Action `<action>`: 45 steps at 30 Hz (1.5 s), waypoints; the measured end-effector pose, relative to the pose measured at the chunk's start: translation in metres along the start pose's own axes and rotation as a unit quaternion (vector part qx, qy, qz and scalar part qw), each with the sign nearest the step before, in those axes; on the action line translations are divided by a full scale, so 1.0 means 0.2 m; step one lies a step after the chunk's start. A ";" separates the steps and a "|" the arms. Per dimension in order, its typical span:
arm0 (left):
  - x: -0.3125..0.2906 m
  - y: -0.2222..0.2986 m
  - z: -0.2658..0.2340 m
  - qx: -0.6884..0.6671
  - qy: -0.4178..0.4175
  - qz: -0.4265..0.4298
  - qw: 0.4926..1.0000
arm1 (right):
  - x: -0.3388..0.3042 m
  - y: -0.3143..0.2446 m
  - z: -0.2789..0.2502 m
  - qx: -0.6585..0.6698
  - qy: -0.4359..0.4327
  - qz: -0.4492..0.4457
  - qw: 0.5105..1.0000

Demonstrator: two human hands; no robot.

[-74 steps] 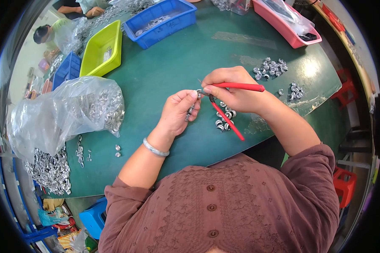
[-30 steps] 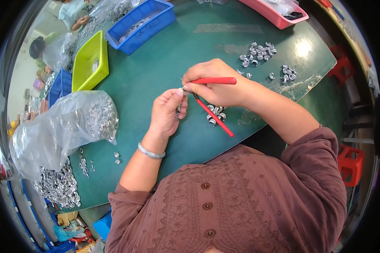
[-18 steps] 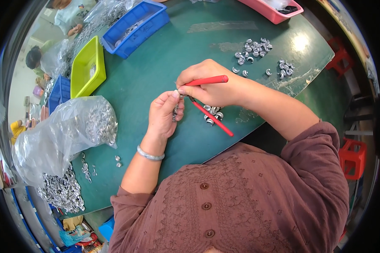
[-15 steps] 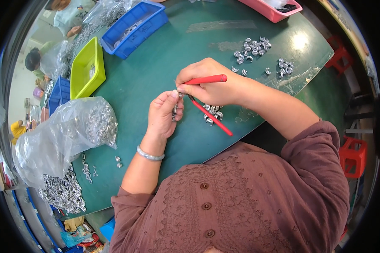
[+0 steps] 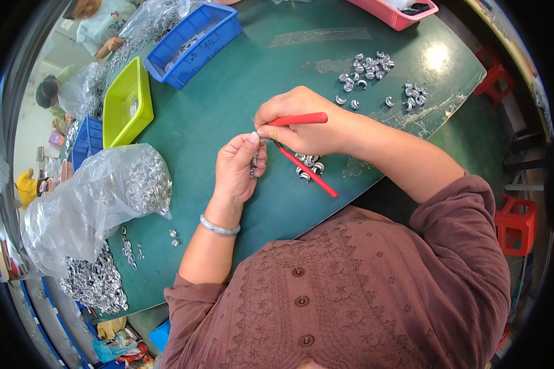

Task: The person assembles small metal components by hand and with pliers, picking up silver-colored rings and round metal parts, joining them, and placing the assembled units on the table.

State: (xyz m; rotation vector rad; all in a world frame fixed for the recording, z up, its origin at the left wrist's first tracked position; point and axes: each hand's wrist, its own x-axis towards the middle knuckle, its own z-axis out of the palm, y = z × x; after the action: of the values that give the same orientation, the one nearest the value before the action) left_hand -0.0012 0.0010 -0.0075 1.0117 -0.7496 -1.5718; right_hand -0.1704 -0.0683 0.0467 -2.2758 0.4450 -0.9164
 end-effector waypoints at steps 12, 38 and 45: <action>0.00 0.00 0.01 0.000 0.001 0.000 1.000 | -0.01 0.00 0.00 0.005 0.002 -0.009 1.000; 0.00 -0.01 0.01 0.000 0.015 0.000 1.000 | -0.02 0.00 0.00 -0.016 0.019 -0.002 1.000; 0.01 0.02 -0.05 -0.102 -0.050 -0.018 0.993 | 0.03 0.04 -0.18 0.060 0.131 0.103 0.984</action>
State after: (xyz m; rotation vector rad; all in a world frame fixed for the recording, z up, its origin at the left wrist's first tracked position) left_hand 0.0097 -0.0020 -0.0088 0.8062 -0.6268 -1.7033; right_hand -0.1926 -0.0940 0.0647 -1.9657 0.7071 -1.1072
